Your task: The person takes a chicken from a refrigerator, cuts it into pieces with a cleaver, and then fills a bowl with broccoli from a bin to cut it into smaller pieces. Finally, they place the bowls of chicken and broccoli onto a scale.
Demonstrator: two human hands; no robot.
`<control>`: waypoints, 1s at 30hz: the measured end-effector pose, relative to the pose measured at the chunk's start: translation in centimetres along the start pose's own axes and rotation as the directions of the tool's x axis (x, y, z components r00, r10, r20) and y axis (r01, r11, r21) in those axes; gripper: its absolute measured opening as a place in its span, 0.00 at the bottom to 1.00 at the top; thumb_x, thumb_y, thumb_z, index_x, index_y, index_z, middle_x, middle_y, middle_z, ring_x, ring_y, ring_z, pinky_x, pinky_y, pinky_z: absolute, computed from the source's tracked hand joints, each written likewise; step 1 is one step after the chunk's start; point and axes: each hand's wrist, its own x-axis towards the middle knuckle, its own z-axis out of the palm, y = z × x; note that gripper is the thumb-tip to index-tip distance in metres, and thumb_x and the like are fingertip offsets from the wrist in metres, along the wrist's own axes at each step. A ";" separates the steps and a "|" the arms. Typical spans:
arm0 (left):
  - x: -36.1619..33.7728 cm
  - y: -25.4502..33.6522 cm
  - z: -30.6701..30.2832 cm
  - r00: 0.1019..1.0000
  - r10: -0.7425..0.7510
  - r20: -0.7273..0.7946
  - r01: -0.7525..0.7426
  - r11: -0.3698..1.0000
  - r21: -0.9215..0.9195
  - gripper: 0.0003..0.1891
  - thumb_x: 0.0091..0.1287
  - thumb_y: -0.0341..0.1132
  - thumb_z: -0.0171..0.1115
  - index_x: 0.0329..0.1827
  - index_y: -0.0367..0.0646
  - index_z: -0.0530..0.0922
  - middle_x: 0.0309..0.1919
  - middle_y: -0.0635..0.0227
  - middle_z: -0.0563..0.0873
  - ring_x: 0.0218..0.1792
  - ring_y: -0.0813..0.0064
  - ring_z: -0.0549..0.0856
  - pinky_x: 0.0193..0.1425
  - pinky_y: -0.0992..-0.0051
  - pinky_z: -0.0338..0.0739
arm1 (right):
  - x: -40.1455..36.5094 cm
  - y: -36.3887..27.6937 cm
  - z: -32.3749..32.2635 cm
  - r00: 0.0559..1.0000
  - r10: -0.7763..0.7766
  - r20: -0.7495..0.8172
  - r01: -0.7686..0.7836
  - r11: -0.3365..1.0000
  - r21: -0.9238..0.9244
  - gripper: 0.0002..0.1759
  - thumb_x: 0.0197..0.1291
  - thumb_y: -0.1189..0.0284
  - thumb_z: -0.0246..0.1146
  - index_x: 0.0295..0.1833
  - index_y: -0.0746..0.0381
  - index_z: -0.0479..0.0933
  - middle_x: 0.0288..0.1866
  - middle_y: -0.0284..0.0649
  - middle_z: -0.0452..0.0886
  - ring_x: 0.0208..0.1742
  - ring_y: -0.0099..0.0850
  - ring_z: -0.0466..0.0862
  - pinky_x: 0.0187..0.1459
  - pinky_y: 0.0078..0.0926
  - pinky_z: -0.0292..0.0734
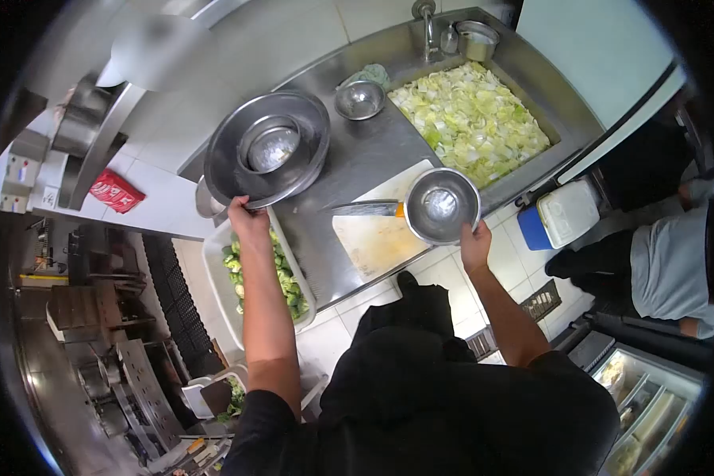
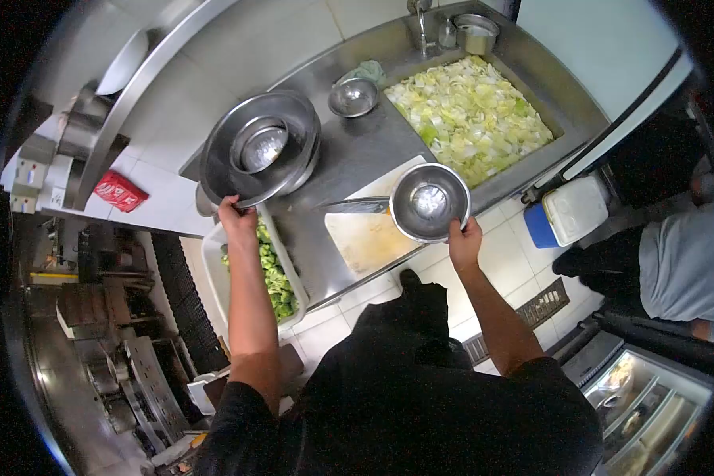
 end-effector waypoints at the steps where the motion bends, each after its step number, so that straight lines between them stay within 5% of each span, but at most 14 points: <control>1: 0.3 -0.7 0.7 0.999 -0.016 0.041 0.016 1.000 0.006 0.15 0.52 0.24 0.57 0.44 0.39 0.78 0.48 0.61 0.86 0.51 0.57 0.85 0.66 0.56 0.81 | 0.9 -0.4 0.4 0.999 0.025 0.023 -0.025 1.000 0.011 0.08 0.71 0.72 0.61 0.48 0.65 0.81 0.35 0.26 0.81 0.31 0.14 0.74 0.31 0.17 0.70; 3: -1.5 -1.4 2.7 0.994 -0.017 0.104 0.017 1.000 0.000 0.13 0.51 0.25 0.58 0.41 0.40 0.78 0.47 0.62 0.86 0.50 0.58 0.85 0.65 0.56 0.82 | 2.3 -0.2 -0.1 0.999 -0.011 0.041 0.014 0.997 -0.080 0.07 0.71 0.71 0.61 0.46 0.65 0.80 0.33 0.28 0.80 0.30 0.15 0.73 0.29 0.19 0.70; 5: 1.4 -2.9 1.1 1.000 -0.012 0.005 0.012 0.999 0.045 0.12 0.51 0.27 0.59 0.40 0.43 0.78 0.43 0.64 0.85 0.48 0.60 0.84 0.62 0.59 0.82 | 3.7 2.2 -1.6 0.984 -0.072 0.164 0.105 0.972 -0.208 0.10 0.72 0.69 0.63 0.45 0.66 0.79 0.30 0.31 0.79 0.28 0.18 0.73 0.26 0.22 0.73; 7: 9.8 -4.9 -5.7 0.996 0.073 -0.058 -0.073 0.997 0.003 0.13 0.49 0.28 0.62 0.39 0.46 0.77 0.46 0.64 0.82 0.52 0.60 0.80 0.64 0.57 0.76 | 3.8 2.3 -0.3 0.994 0.048 0.099 -0.037 0.994 -0.104 0.10 0.71 0.70 0.63 0.44 0.67 0.79 0.31 0.31 0.79 0.29 0.18 0.73 0.28 0.23 0.72; 10: 5.1 -4.3 -2.8 0.986 0.099 -0.136 -0.117 0.984 -0.132 0.19 0.52 0.27 0.60 0.49 0.40 0.80 0.49 0.60 0.85 0.53 0.52 0.82 0.69 0.50 0.76 | 4.2 0.3 3.2 0.982 0.026 0.188 -0.015 0.998 -0.060 0.09 0.72 0.71 0.62 0.43 0.67 0.80 0.32 0.29 0.78 0.32 0.18 0.72 0.34 0.23 0.71; 12: 3.8 -3.8 -3.1 0.973 0.184 -0.142 -0.193 0.980 -0.049 0.17 0.58 0.26 0.58 0.52 0.37 0.79 0.46 0.56 0.86 0.52 0.53 0.84 0.68 0.52 0.79 | 5.0 0.6 3.9 0.971 -0.051 0.233 0.079 0.991 -0.111 0.09 0.73 0.72 0.61 0.45 0.67 0.80 0.33 0.28 0.78 0.33 0.17 0.71 0.36 0.21 0.69; 17: 2.1 -3.8 -4.1 0.981 0.184 -0.066 -0.165 0.962 0.219 0.15 0.69 0.34 0.64 0.54 0.37 0.80 0.45 0.60 0.87 0.47 0.61 0.87 0.60 0.60 0.82 | 7.4 0.9 4.3 0.922 0.028 0.385 0.039 0.985 -0.166 0.08 0.74 0.73 0.60 0.48 0.67 0.81 0.36 0.28 0.80 0.35 0.17 0.70 0.37 0.19 0.65; 19: -1.9 -3.1 -2.2 0.969 0.190 -0.155 -0.133 0.938 0.319 0.09 0.70 0.35 0.64 0.48 0.40 0.80 0.48 0.60 0.87 0.42 0.68 0.85 0.53 0.66 0.81 | 8.2 0.5 5.0 0.912 0.109 0.395 -0.056 0.988 -0.144 0.08 0.73 0.74 0.60 0.49 0.67 0.81 0.37 0.28 0.80 0.36 0.17 0.70 0.38 0.20 0.66; 21: -4.9 -3.4 -1.5 0.925 0.262 -0.274 -0.136 0.904 0.405 0.09 0.72 0.37 0.65 0.46 0.44 0.75 0.49 0.63 0.86 0.39 0.73 0.81 0.48 0.69 0.79 | 7.0 -2.1 6.6 0.913 0.008 0.409 0.027 0.996 -0.080 0.10 0.73 0.74 0.59 0.52 0.68 0.81 0.41 0.33 0.84 0.40 0.21 0.76 0.44 0.23 0.72; 22: -6.6 -3.7 -2.8 0.958 0.263 -0.112 -0.203 0.903 0.378 0.12 0.73 0.40 0.65 0.47 0.47 0.71 0.49 0.65 0.84 0.40 0.74 0.79 0.50 0.68 0.78 | 6.4 -3.5 7.2 0.908 -0.009 0.419 0.042 0.997 -0.070 0.10 0.74 0.74 0.59 0.53 0.68 0.81 0.43 0.34 0.85 0.42 0.22 0.78 0.46 0.24 0.73; 24: -13.6 -3.6 -1.9 0.974 0.227 -0.020 -0.184 0.839 0.512 0.18 0.76 0.47 0.62 0.57 0.46 0.72 0.56 0.64 0.82 0.51 0.71 0.80 0.59 0.69 0.76 | 5.8 -4.4 7.3 0.885 -0.030 0.464 0.082 0.992 -0.091 0.12 0.74 0.72 0.60 0.55 0.69 0.80 0.47 0.38 0.86 0.49 0.25 0.81 0.53 0.27 0.75; 27: -21.7 -3.3 -3.5 0.976 -0.102 0.192 -0.035 0.799 0.600 0.32 0.76 0.54 0.62 0.74 0.44 0.67 0.65 0.59 0.79 0.65 0.64 0.78 0.69 0.63 0.74 | 3.2 -7.3 8.9 0.761 0.043 0.647 0.126 0.969 -0.212 0.13 0.75 0.69 0.60 0.55 0.68 0.81 0.48 0.39 0.86 0.49 0.25 0.80 0.53 0.28 0.75; 30: -26.9 -2.4 -6.1 0.949 -0.202 0.244 -0.020 0.731 0.682 0.38 0.75 0.57 0.62 0.79 0.42 0.64 0.73 0.54 0.73 0.71 0.61 0.76 0.73 0.60 0.74 | -0.8 -10.1 13.4 0.535 0.135 0.834 0.205 0.937 -0.284 0.11 0.74 0.68 0.63 0.51 0.66 0.81 0.39 0.32 0.83 0.38 0.20 0.77 0.41 0.23 0.73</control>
